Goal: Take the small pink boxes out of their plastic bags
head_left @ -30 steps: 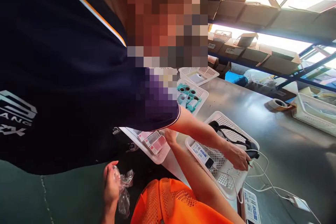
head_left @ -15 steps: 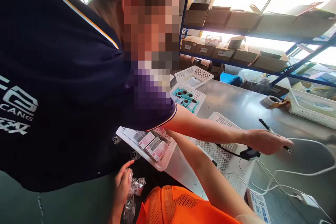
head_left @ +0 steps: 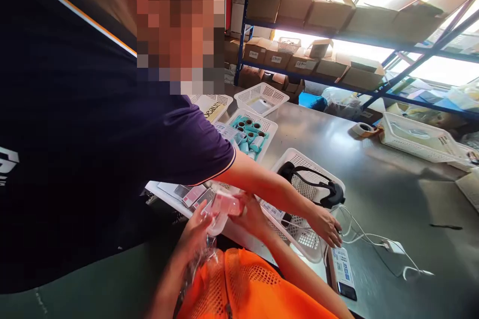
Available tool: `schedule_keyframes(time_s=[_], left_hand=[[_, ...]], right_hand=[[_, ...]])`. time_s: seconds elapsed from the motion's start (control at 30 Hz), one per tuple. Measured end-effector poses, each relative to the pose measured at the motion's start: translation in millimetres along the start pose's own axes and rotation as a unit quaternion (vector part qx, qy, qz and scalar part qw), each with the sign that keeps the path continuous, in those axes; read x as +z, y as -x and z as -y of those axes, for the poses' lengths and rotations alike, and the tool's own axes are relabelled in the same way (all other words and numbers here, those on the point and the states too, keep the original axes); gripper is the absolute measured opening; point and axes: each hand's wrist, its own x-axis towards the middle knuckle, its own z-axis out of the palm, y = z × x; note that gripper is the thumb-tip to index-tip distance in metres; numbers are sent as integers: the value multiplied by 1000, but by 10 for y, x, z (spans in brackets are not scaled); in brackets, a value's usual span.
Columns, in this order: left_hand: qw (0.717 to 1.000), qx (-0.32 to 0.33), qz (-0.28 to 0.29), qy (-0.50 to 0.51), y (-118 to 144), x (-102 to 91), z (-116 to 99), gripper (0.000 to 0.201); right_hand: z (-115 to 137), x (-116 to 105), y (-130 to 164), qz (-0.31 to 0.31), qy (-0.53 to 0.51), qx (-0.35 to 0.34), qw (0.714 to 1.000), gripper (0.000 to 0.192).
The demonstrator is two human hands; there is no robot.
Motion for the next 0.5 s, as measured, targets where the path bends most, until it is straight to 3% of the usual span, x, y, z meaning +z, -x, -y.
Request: schedule_keyframes(time_s=[0.13, 0.3, 0.5], left_hand=[[1000, 25, 17, -1, -115, 196, -55, 58], [997, 75, 2, -13, -98, 124, -54, 71], [994, 104, -27, -15, -59, 193, -126, 66]], right_hand=[[78, -61, 322, 31, -89, 19, 995, 58], [261, -213, 420, -21, -101, 35, 994, 25], [418, -279, 414, -41, -115, 2, 992, 21]])
